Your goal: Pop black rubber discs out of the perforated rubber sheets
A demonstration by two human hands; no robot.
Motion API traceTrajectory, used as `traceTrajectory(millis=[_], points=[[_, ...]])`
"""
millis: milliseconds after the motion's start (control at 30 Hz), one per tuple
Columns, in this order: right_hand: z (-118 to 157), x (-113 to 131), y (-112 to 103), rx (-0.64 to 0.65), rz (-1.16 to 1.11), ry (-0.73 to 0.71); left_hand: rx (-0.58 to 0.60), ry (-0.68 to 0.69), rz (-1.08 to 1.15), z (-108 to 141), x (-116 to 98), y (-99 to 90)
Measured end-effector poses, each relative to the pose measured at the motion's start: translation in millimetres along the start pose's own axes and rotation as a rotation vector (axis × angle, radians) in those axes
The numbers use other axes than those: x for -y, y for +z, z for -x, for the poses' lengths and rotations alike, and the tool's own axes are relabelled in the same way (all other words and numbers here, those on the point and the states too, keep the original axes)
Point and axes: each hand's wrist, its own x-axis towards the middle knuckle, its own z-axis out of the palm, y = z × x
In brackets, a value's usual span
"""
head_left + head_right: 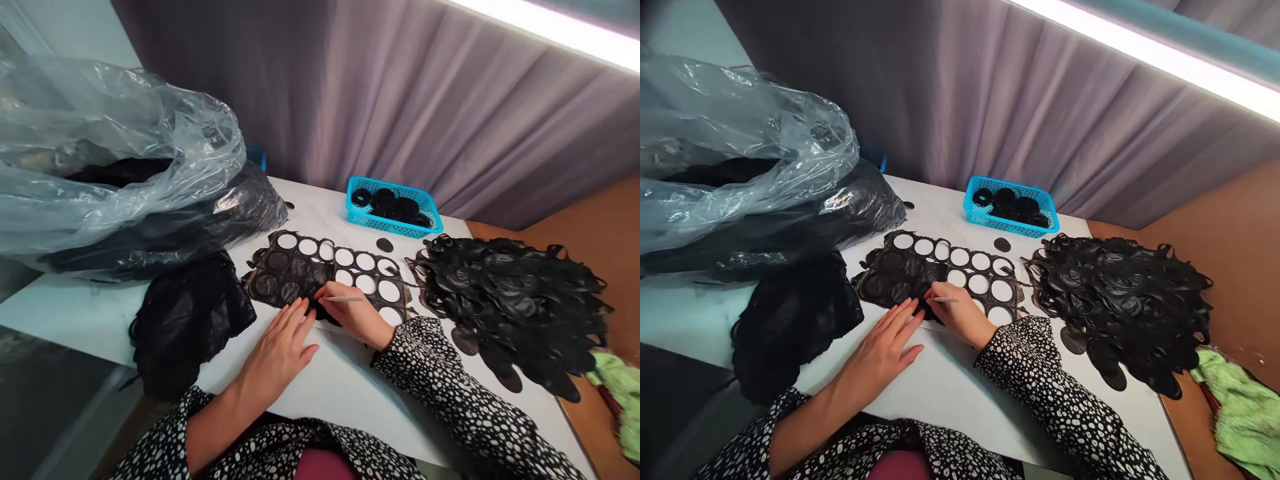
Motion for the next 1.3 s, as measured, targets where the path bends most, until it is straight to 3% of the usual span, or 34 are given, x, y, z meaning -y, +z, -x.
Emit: traceTrajectory(millis=[200, 767, 867, 1067, 1133, 1300], points=[[-0.3, -5.5, -2.1, 0.074, -0.202, 0.024, 0.019, -0.005, -0.026, 9.6, 6.6, -0.5], [1.4, -7.1, 0.6, 0.073, -0.207, 0.023, 0.015, 0.005, -0.017, 9.6, 7.7, -0.2], [4.3, -3.7, 3.2, 0.067, -0.121, -0.017, 0.001, -0.002, -0.001, 10.8, 8.6, 1.2], [11.8, 3.2, 14.6, 0.11, 0.333, -0.266, -0.016, -0.014, 0.041, 11.9, 9.6, 7.2], [8.0, -2.8, 5.7, 0.03, 0.376, -0.239, -0.025, -0.018, 0.041, 13.0, 9.5, 9.0], [-15.4, -25.2, -54.1, -0.446, 0.391, 0.057, -0.029, -0.014, 0.008, 9.6, 7.9, -0.8]])
